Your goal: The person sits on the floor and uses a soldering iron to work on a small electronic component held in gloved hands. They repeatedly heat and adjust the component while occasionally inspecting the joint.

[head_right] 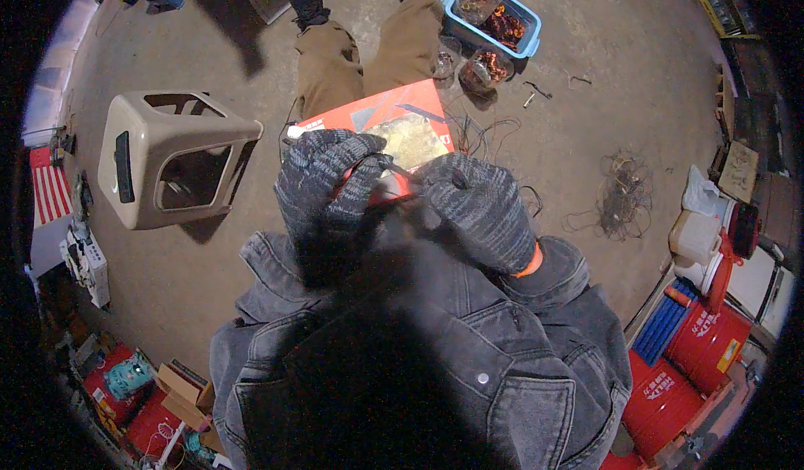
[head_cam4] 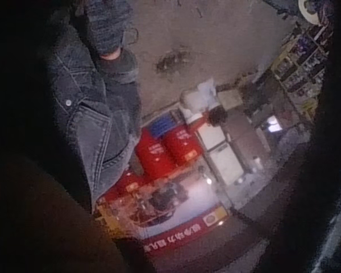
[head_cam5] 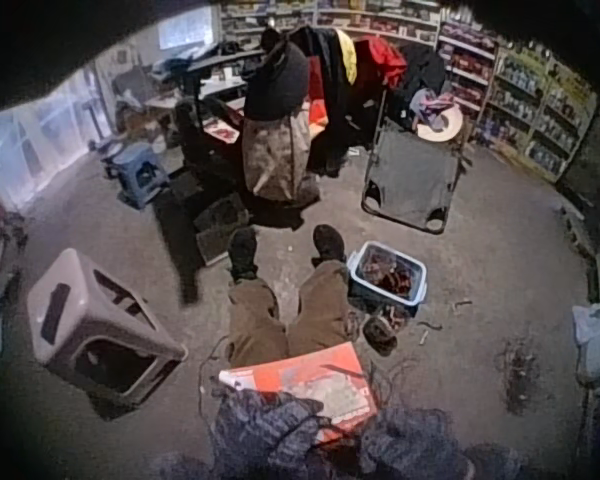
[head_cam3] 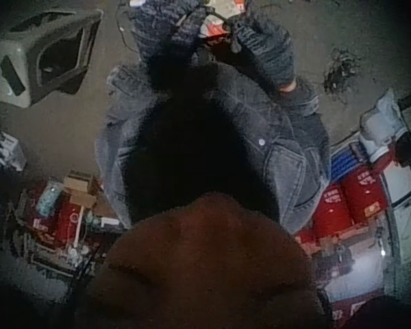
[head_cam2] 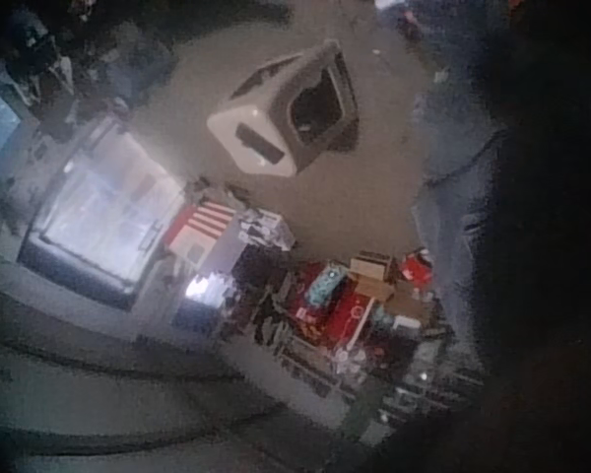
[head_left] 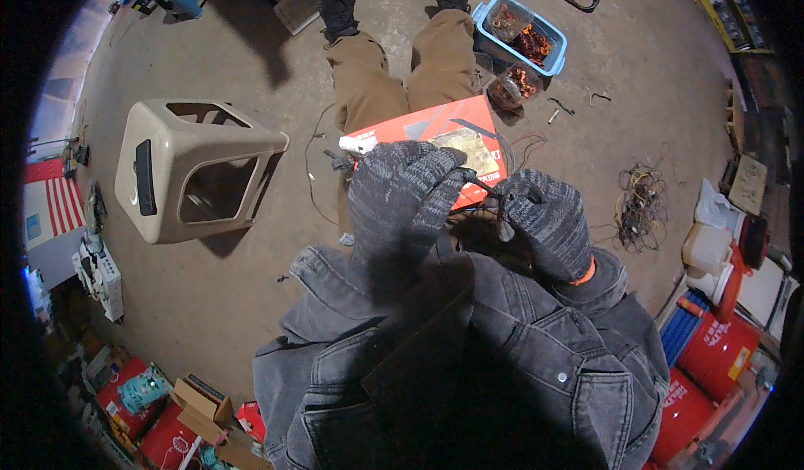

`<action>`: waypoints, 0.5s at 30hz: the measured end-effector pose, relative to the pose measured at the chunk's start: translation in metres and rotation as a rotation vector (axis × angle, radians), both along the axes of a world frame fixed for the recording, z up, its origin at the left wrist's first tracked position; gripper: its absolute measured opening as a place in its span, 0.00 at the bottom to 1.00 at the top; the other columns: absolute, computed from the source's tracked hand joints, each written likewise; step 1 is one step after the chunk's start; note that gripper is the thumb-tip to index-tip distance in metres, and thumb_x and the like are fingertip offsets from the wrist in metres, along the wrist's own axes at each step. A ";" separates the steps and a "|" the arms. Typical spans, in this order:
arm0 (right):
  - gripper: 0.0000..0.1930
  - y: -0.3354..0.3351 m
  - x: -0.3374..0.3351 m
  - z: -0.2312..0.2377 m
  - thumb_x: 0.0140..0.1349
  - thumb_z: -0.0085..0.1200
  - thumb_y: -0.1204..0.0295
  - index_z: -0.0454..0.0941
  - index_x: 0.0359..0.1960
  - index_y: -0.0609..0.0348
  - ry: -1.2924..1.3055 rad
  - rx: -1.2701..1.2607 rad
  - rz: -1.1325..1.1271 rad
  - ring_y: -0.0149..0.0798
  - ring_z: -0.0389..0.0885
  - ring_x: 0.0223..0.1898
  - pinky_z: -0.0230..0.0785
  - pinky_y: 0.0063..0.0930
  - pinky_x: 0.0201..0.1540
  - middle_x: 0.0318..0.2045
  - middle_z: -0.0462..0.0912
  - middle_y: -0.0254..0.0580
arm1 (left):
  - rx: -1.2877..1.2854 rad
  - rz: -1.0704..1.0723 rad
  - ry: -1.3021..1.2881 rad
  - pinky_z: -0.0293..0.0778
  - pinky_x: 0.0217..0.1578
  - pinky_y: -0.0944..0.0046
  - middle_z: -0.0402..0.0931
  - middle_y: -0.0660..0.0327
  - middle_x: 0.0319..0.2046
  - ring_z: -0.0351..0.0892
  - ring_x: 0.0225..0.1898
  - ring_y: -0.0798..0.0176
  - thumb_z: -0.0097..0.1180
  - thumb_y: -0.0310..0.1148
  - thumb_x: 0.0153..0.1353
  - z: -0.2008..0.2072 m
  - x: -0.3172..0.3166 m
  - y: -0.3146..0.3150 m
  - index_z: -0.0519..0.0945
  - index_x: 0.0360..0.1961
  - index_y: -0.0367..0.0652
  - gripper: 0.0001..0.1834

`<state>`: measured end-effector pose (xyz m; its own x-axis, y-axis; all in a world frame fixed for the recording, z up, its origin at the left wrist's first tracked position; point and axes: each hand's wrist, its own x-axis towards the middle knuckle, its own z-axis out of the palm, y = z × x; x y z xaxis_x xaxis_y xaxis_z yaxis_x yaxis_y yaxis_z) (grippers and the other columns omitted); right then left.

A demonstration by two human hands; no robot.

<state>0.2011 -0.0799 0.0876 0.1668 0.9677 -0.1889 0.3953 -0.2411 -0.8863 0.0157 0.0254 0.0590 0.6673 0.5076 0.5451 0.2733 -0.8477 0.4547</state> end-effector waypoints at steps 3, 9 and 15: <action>0.10 -0.001 0.008 -0.005 0.61 0.52 0.74 0.81 0.42 0.58 0.027 -0.067 0.139 0.47 0.82 0.36 0.73 0.36 0.39 0.36 0.83 0.47 | -0.126 0.029 -0.044 0.70 0.42 0.52 0.81 0.57 0.37 0.78 0.40 0.52 0.63 0.29 0.47 0.004 0.001 0.000 0.82 0.36 0.43 0.12; 0.10 -0.007 0.011 -0.030 0.62 0.51 0.72 0.79 0.43 0.59 -0.031 0.321 0.273 0.49 0.79 0.42 0.71 0.39 0.45 0.41 0.82 0.47 | 0.008 -0.030 -0.085 0.70 0.41 0.53 0.82 0.58 0.35 0.79 0.38 0.53 0.64 0.32 0.46 0.010 0.004 0.004 0.83 0.33 0.44 0.11; 0.12 -0.014 0.013 -0.029 0.63 0.53 0.69 0.80 0.45 0.61 0.392 -0.020 0.080 0.41 0.81 0.40 0.72 0.32 0.46 0.40 0.83 0.44 | 0.019 -0.105 -0.108 0.71 0.39 0.53 0.82 0.58 0.34 0.79 0.36 0.52 0.66 0.31 0.42 0.003 0.004 0.008 0.82 0.30 0.44 0.11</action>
